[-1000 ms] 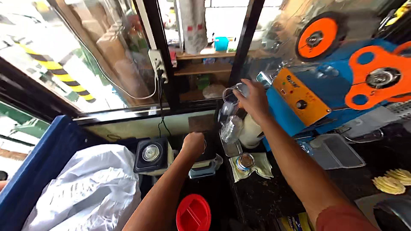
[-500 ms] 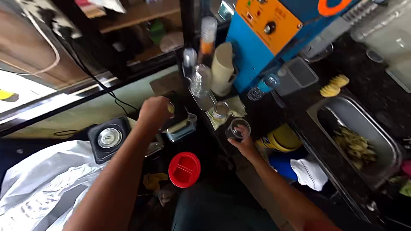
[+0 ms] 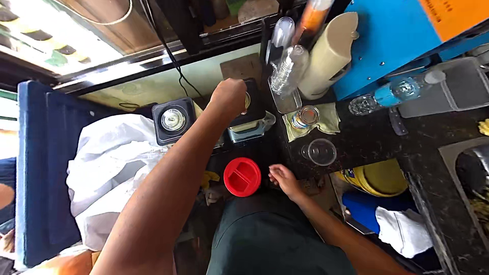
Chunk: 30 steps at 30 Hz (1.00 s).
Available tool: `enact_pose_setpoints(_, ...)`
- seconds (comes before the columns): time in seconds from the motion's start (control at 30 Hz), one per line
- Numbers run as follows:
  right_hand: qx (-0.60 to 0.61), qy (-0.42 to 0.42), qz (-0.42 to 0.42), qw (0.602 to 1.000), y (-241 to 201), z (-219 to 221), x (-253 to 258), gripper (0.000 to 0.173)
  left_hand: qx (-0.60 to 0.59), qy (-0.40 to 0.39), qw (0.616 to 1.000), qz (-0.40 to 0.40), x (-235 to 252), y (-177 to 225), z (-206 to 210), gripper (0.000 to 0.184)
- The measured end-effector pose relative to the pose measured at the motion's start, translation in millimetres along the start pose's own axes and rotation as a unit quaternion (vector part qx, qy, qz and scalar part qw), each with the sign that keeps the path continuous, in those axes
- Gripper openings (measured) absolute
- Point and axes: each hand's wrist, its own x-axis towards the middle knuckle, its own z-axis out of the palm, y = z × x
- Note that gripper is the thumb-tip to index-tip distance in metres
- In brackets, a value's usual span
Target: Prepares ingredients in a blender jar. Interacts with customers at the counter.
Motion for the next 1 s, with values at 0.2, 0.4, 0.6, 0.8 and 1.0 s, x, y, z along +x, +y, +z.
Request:
enact_pose_setpoints(0.2,0.050,0.005,0.108,0.993,-11,53,142,0.048,-0.003,0.000,1.000,-0.015,-2,2,0,0.056)
enact_pose_setpoints(0.4,0.069,0.034,0.120,0.990,3,52,152,0.043,-0.010,0.006,1.000,-0.018,-1,0,3,0.053)
enact_pose_setpoints(0.6,0.053,0.057,0.141,0.987,-19,48,149,0.033,0.002,0.002,1.000,-0.012,-3,3,0,0.051)
enact_pose_setpoints(0.8,0.046,0.044,0.140,0.988,-16,48,151,0.035,0.012,-0.005,1.000,-0.017,-1,3,-2,0.055)
enact_pose_setpoints(1.0,0.026,0.038,0.134,0.990,-16,47,150,0.036,0.022,-0.003,1.000,-0.016,-1,4,-3,0.054)
